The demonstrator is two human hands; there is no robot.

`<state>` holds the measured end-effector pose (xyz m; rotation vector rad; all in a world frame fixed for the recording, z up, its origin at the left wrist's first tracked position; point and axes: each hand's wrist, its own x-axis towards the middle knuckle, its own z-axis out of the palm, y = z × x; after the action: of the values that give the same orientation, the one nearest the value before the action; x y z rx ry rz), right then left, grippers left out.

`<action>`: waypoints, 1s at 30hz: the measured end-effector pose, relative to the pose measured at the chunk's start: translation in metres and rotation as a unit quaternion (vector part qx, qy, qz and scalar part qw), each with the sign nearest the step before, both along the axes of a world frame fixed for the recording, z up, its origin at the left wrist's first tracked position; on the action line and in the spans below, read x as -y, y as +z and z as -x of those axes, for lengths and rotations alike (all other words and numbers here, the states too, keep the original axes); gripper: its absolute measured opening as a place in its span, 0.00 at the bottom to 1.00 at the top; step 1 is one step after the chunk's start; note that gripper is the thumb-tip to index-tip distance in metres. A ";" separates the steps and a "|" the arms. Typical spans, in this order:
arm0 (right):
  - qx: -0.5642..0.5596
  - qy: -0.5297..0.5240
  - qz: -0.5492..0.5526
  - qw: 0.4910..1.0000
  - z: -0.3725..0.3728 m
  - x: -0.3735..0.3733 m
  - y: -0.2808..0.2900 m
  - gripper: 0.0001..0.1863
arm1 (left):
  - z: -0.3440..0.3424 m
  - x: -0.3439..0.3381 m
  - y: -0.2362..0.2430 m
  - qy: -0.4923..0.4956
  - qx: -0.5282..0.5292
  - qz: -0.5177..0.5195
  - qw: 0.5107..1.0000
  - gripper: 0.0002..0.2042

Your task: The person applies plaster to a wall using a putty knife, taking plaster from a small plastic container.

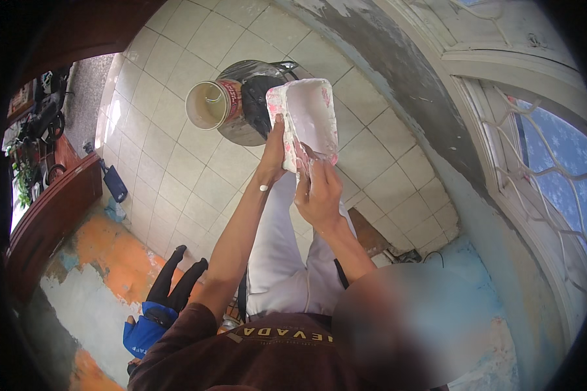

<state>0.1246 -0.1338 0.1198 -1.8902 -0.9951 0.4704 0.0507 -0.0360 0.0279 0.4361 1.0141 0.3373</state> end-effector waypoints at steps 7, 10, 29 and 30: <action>0.106 -0.021 -0.058 0.992 -0.007 -0.004 0.001 0.05 | -0.019 -0.005 0.004 -0.016 0.007 -0.013 1.000 0.32; 0.133 -0.020 -0.060 0.989 -0.013 0.003 -0.004 0.05 | -0.030 -0.004 0.005 -0.018 -0.005 -0.018 1.000 0.32; -0.508 -0.442 -0.153 0.724 -0.135 0.025 -0.029 0.10 | -0.003 -0.007 -0.004 0.045 0.019 0.043 0.998 0.38; -0.505 -0.446 -0.159 0.721 -0.142 0.022 -0.038 0.10 | 0.003 -0.008 -0.001 0.048 0.013 0.041 0.998 0.38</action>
<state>0.2661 -0.1555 0.0820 -1.2372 0.5537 0.5628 0.0482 -0.0275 0.0272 0.3093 1.0224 0.3843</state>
